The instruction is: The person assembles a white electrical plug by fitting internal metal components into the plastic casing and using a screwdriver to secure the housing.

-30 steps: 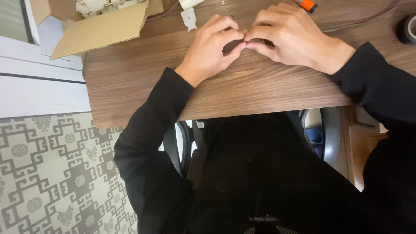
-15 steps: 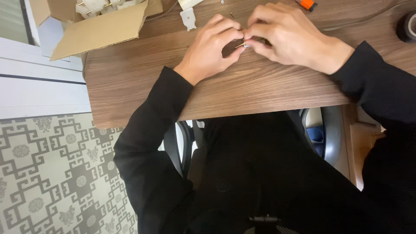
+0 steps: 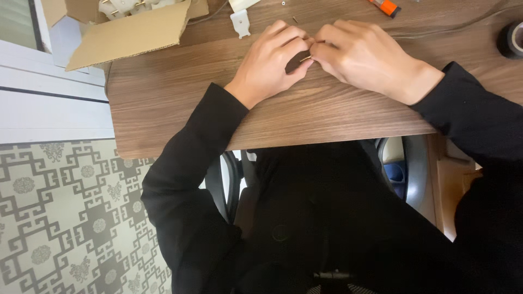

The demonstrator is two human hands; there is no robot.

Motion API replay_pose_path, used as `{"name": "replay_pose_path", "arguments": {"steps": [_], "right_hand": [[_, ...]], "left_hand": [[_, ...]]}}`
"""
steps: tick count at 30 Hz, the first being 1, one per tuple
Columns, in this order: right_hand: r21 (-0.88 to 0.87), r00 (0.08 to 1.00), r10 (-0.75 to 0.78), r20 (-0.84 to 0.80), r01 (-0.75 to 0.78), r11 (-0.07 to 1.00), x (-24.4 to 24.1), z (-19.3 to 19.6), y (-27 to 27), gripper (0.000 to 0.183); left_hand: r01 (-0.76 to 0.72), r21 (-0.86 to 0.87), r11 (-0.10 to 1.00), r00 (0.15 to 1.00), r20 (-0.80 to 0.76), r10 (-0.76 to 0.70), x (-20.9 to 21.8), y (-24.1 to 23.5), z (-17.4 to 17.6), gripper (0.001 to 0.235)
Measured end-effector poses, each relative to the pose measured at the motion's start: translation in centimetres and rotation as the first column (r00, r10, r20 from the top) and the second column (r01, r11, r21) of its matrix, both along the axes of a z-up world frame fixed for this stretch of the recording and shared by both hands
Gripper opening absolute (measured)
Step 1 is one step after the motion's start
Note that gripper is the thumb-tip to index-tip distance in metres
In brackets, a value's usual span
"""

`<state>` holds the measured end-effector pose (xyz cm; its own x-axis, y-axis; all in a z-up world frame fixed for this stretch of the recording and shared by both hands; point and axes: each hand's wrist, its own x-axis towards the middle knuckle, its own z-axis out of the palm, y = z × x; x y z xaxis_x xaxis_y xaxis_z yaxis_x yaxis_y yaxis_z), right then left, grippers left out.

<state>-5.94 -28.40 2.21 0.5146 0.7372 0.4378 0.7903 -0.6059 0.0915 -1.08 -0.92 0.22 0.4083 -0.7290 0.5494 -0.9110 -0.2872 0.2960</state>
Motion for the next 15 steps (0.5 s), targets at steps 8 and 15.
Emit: {"name": "replay_pose_path", "arguments": {"steps": [8, 15], "right_hand": [[-0.019, 0.999, 0.035, 0.037, -0.034, 0.999, 0.6, -0.1, -0.4, 0.01], [-0.062, 1.0, 0.012, -0.018, -0.013, 0.998, 1.2, -1.2, -0.5, 0.016]], "left_hand": [[-0.001, -0.002, 1.0, 1.0, 0.001, 0.001, -0.1, -0.1, 0.1, 0.017], [-0.003, -0.031, 1.0, 0.999, 0.048, 0.005, -0.1, -0.4, 0.0, 0.022]]}}
